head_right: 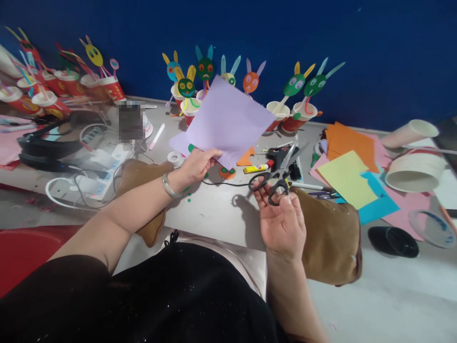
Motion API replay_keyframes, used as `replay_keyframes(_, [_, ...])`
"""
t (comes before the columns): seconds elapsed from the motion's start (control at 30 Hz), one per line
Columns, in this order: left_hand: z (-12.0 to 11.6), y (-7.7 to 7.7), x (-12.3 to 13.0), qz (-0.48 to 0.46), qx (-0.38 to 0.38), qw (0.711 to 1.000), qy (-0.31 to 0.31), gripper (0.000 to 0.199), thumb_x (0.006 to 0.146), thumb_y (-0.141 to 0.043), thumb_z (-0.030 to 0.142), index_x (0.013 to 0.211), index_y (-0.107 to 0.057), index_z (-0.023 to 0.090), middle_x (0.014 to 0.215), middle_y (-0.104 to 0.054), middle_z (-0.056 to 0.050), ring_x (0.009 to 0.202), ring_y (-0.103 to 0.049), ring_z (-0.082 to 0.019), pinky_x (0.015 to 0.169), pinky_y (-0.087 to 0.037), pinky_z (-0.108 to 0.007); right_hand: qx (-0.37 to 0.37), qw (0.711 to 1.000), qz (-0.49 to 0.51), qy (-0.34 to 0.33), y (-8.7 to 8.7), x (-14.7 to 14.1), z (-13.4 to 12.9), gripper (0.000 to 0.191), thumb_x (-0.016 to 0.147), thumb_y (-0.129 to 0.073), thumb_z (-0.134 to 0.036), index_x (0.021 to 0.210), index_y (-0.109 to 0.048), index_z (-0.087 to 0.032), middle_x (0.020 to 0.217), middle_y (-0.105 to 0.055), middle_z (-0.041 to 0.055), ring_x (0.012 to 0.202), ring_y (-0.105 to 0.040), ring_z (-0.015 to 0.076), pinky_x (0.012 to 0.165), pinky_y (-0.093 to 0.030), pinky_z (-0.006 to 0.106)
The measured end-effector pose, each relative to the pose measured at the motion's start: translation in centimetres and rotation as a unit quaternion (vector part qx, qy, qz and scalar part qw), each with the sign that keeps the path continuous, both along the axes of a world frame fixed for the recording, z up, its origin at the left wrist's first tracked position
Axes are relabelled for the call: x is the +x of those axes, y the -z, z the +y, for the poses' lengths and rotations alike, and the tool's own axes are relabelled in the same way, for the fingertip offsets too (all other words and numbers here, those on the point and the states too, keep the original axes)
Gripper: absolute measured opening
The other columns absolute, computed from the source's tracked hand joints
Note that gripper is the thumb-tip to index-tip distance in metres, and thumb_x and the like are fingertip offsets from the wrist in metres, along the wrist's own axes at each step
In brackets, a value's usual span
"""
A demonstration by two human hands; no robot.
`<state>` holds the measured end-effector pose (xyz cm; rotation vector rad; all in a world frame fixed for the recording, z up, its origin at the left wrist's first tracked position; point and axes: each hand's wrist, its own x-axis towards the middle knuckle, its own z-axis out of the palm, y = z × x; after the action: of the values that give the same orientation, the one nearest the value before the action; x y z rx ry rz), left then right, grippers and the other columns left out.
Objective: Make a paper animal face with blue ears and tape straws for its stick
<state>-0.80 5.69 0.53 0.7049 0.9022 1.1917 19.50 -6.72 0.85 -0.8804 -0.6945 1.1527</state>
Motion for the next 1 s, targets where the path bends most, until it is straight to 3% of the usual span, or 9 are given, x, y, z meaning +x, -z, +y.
replay_keyframes(0.1, [0.1,0.1,0.1,-0.004,-0.007,1.000,-0.003,0.033,0.085,-0.074,0.011,0.059,-0.057,0.018,0.059,-0.055,0.005,0.062,-0.053,-0.008,0.074,-0.047,-0.028,-0.013,0.999,-0.026,-0.045,-0.5,-0.4,-0.4,0.031,0.081,-0.090,-0.047,0.074,-0.069,-0.027,0.102,-0.081,0.0036,0.120,-0.077,0.0314,0.111,-0.061,0.060])
replay_keyframes(0.33, [0.6,-0.5,0.1,-0.016,-0.058,0.997,-0.058,0.030,0.093,-0.072,0.010,0.068,-0.057,0.019,0.061,-0.055,0.005,0.061,-0.052,-0.009,0.074,-0.048,-0.029,-0.040,0.985,-0.034,-0.164,0.9,-0.1,-1.4,0.041,0.075,-0.094,-0.054,0.071,-0.064,-0.026,0.088,-0.075,0.0006,0.108,-0.079,0.0327,0.106,-0.062,0.065])
replay_keyframes(0.47, [0.6,-1.2,-0.3,-0.065,-0.043,0.997,-0.018,0.027,0.095,-0.069,0.010,0.072,-0.059,0.018,0.065,-0.060,0.003,0.065,-0.057,-0.009,0.076,-0.051,-0.028,-0.049,0.990,-0.032,-0.130,1.5,-0.2,-1.2,0.037,0.078,-0.094,-0.050,0.077,-0.066,-0.027,0.089,-0.075,-0.0012,0.093,-0.077,0.0239,0.097,-0.065,0.052])
replay_keyframes(0.57, [0.1,-2.0,-0.3,-0.115,-0.029,0.992,0.045,0.027,0.090,-0.072,0.005,0.071,-0.058,0.018,0.070,-0.065,0.003,0.068,-0.062,-0.009,0.075,-0.050,-0.027,-0.038,0.993,-0.066,-0.085,2.2,-1.0,-0.2,0.038,0.076,-0.097,-0.048,0.081,-0.067,-0.026,0.090,-0.075,-0.0031,0.087,-0.075,0.0192,0.090,-0.064,0.041])
replay_keyframes(0.73, [-1.3,-2.6,0.1,-0.086,-0.010,0.978,0.188,0.019,0.086,-0.078,0.009,0.071,-0.068,0.015,0.072,-0.070,0.000,0.067,-0.063,-0.010,0.077,-0.052,-0.028,-0.023,0.962,-0.261,-0.073,3.1,-2.6,1.5,0.038,0.082,-0.092,-0.051,0.076,-0.067,-0.024,0.079,-0.074,-0.0011,0.076,-0.066,0.0172,0.078,-0.058,0.033])
replay_keyframes(0.87, [-1.4,-2.1,0.4,-0.057,-0.027,0.976,0.208,0.024,0.087,-0.080,0.016,0.067,-0.068,0.017,0.063,-0.066,0.001,0.060,-0.059,-0.009,0.069,-0.049,-0.028,-0.031,0.945,-0.310,-0.101,2.8,-3.9,1.9,0.040,0.080,-0.093,-0.054,0.074,-0.069,-0.023,0.077,-0.073,-0.0006,0.074,-0.063,0.0157,0.074,-0.055,0.030])
replay_keyframes(1.0, [-0.7,-1.6,0.4,-0.112,-0.030,0.981,0.158,0.029,0.089,-0.080,0.015,0.064,-0.066,0.018,0.065,-0.067,0.001,0.063,-0.060,-0.010,0.078,-0.052,-0.029,-0.053,0.977,-0.195,-0.069,3.2,-4.8,2.0,0.042,0.084,-0.086,-0.065,0.091,-0.074,-0.025,0.082,-0.075,-0.0014,0.076,-0.068,0.0151,0.076,-0.058,0.031])
